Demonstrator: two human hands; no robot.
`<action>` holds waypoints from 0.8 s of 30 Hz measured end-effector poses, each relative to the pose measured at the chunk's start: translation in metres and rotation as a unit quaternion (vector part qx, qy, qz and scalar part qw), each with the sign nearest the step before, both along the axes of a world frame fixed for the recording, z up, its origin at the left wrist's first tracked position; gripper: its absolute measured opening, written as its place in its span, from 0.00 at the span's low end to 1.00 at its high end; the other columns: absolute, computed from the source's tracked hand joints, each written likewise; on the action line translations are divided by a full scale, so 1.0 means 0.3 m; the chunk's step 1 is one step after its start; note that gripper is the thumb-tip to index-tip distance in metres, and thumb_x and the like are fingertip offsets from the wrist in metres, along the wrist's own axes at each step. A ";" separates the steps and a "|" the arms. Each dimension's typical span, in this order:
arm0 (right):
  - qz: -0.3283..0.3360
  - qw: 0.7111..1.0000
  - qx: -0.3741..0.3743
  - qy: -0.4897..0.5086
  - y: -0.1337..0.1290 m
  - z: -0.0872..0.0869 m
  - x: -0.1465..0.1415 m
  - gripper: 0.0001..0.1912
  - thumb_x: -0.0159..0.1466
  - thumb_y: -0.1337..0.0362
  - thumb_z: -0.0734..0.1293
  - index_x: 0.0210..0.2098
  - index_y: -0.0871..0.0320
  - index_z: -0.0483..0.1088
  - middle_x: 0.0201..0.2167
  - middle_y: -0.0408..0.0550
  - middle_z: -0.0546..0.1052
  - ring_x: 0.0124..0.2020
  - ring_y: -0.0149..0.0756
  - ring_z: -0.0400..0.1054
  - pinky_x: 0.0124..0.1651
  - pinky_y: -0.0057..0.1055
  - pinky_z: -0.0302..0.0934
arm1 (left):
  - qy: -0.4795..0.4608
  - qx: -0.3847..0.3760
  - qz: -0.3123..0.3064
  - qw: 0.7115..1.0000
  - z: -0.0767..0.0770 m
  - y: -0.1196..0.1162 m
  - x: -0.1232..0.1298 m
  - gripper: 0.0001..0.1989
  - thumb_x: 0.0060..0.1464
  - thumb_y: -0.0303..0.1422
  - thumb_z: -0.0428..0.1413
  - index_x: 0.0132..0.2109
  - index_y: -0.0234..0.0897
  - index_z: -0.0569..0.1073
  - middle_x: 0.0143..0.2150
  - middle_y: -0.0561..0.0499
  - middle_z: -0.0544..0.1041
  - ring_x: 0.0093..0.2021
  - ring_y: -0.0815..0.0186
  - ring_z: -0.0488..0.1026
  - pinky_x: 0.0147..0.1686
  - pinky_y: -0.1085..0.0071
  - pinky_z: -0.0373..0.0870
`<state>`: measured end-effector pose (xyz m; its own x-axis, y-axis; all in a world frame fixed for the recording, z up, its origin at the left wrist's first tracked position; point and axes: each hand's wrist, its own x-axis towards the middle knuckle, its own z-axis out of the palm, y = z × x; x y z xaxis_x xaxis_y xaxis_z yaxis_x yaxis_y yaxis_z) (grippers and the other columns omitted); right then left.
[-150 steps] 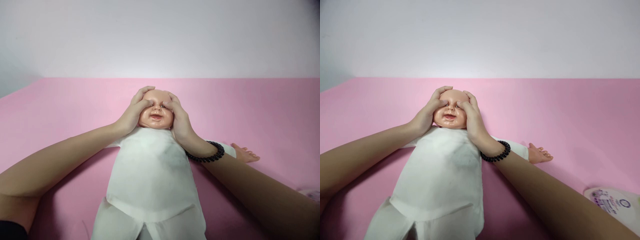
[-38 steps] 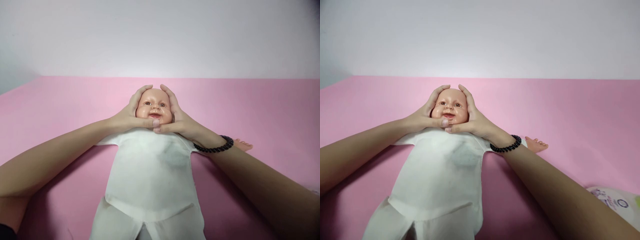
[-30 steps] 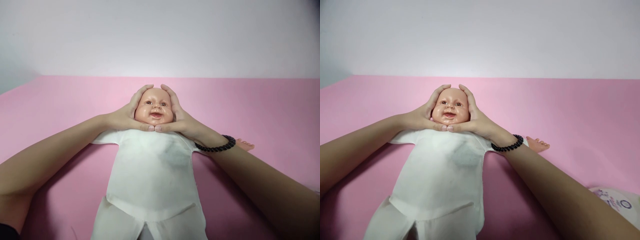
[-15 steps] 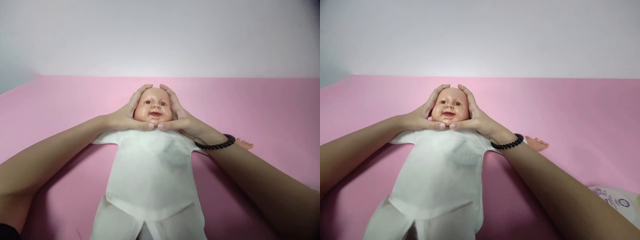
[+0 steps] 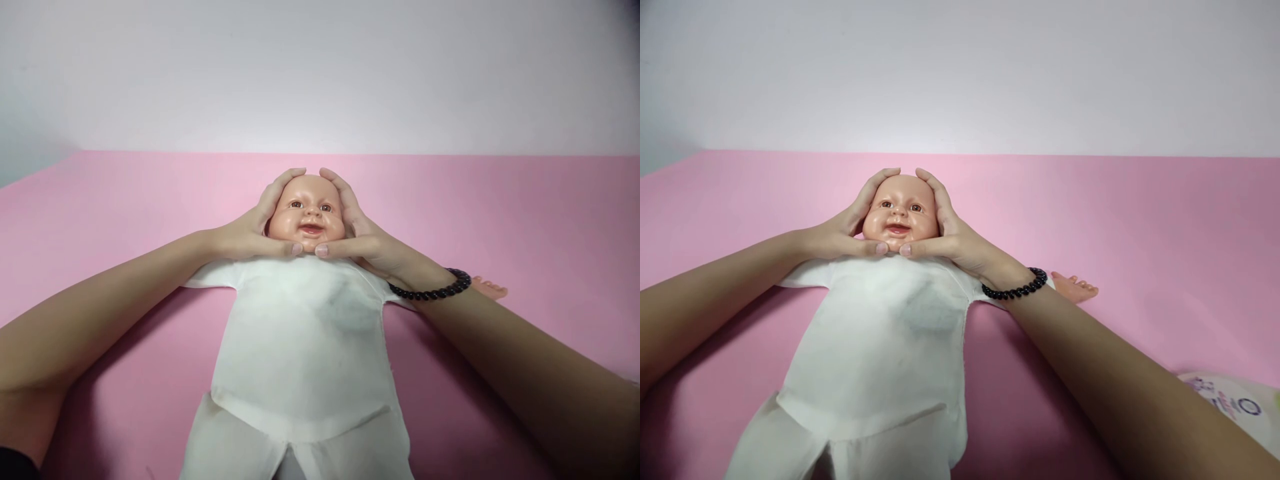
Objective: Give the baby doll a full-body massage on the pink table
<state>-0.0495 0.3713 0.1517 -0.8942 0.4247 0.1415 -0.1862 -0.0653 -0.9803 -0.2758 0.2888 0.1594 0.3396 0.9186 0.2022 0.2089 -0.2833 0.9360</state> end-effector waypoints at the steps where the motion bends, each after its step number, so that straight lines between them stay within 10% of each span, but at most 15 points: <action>1: -0.001 1.000 0.000 0.001 0.000 0.000 0.000 0.63 0.56 0.60 0.79 0.74 0.28 0.34 0.74 0.44 0.52 0.70 0.53 0.59 0.69 0.57 0.60 | 0.005 0.001 0.002 1.000 0.001 0.000 0.001 0.56 0.47 0.45 0.71 0.74 0.66 0.46 0.77 0.49 0.50 0.74 0.37 0.54 0.69 0.37 0.59; 24: -0.017 1.000 0.015 -0.007 -0.003 0.000 -0.004 0.65 0.54 0.55 0.81 0.74 0.28 0.34 0.74 0.45 0.52 0.70 0.55 0.58 0.68 0.58 0.61 | 0.024 0.014 0.020 0.999 0.003 0.000 0.009 0.58 0.46 0.47 0.72 0.74 0.65 0.45 0.78 0.50 0.46 0.75 0.37 0.50 0.70 0.38 0.59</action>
<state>-0.0507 0.3705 0.1516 -0.8810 0.4510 0.1427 -0.1749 -0.0304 -0.9841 -0.2731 0.2888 0.1603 0.3136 0.9255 0.2124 0.2650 -0.3001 0.9163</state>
